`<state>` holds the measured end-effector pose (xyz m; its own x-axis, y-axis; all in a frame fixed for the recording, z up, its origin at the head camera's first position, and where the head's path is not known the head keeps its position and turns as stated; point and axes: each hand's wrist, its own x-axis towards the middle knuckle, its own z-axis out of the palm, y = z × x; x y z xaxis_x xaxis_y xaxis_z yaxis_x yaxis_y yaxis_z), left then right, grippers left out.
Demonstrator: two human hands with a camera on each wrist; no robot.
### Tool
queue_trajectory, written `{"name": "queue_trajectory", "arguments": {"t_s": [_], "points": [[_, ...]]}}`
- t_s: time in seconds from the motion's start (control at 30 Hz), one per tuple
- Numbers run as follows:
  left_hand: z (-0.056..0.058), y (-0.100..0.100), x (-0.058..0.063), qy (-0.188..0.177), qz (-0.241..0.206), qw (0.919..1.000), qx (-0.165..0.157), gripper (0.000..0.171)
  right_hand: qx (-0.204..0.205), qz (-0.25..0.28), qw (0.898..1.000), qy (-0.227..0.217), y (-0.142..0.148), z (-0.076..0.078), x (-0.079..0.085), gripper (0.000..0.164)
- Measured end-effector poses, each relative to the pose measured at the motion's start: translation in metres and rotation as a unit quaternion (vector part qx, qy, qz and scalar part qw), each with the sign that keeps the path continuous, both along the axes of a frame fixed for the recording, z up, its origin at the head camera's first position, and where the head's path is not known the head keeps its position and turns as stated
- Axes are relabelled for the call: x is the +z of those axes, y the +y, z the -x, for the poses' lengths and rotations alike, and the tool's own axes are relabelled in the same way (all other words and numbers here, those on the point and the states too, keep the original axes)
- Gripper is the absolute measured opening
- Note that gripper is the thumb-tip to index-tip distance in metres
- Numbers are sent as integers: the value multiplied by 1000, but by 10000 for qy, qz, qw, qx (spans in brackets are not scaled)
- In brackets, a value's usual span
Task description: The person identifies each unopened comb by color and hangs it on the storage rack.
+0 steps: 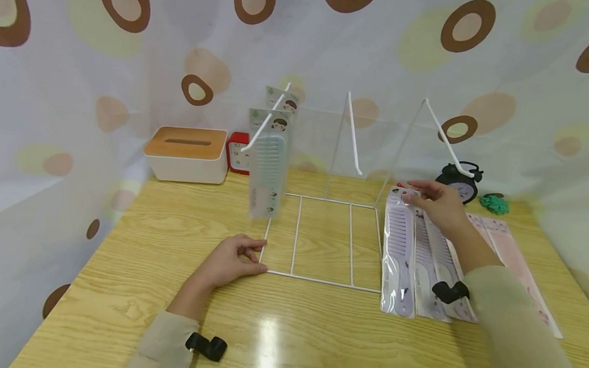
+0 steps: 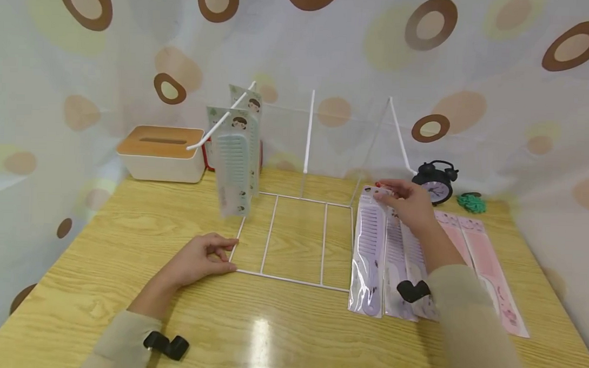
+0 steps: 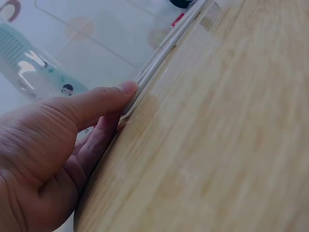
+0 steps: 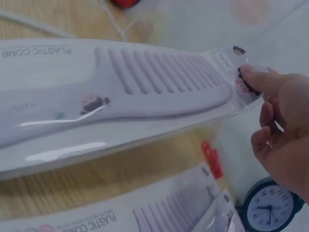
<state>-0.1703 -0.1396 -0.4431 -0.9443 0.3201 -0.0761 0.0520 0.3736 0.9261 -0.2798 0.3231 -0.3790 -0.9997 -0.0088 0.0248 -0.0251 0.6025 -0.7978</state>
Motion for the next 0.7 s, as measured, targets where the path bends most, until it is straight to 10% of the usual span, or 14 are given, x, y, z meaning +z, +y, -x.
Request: {"name": "queue_trajectory", "arguments": {"t_s": [0.1,0.2,0.4,0.47,0.57,0.7], "points": [[0,1,-1,-6,28,10000,36,58,253,1217,9922,123,-5,-28,18,38],[1,0,0,-30,19,10000,86,56,872,2612,9595,593,-26,-64,35,28],[3,-1,3,-37,-139,9998,103,56,2933,4751,8127,1668,-87,-113,79,29],[2,0,4,-59,-161,9998,110,56,3188,5020,7827,1839,-104,-119,94,26],[1,0,4,-85,-152,9998,103,56,2806,5124,7866,1998,-127,-123,115,23],[-1,-1,4,-107,-145,9998,89,55,2039,5046,8181,1858,-147,-122,131,24]]}}
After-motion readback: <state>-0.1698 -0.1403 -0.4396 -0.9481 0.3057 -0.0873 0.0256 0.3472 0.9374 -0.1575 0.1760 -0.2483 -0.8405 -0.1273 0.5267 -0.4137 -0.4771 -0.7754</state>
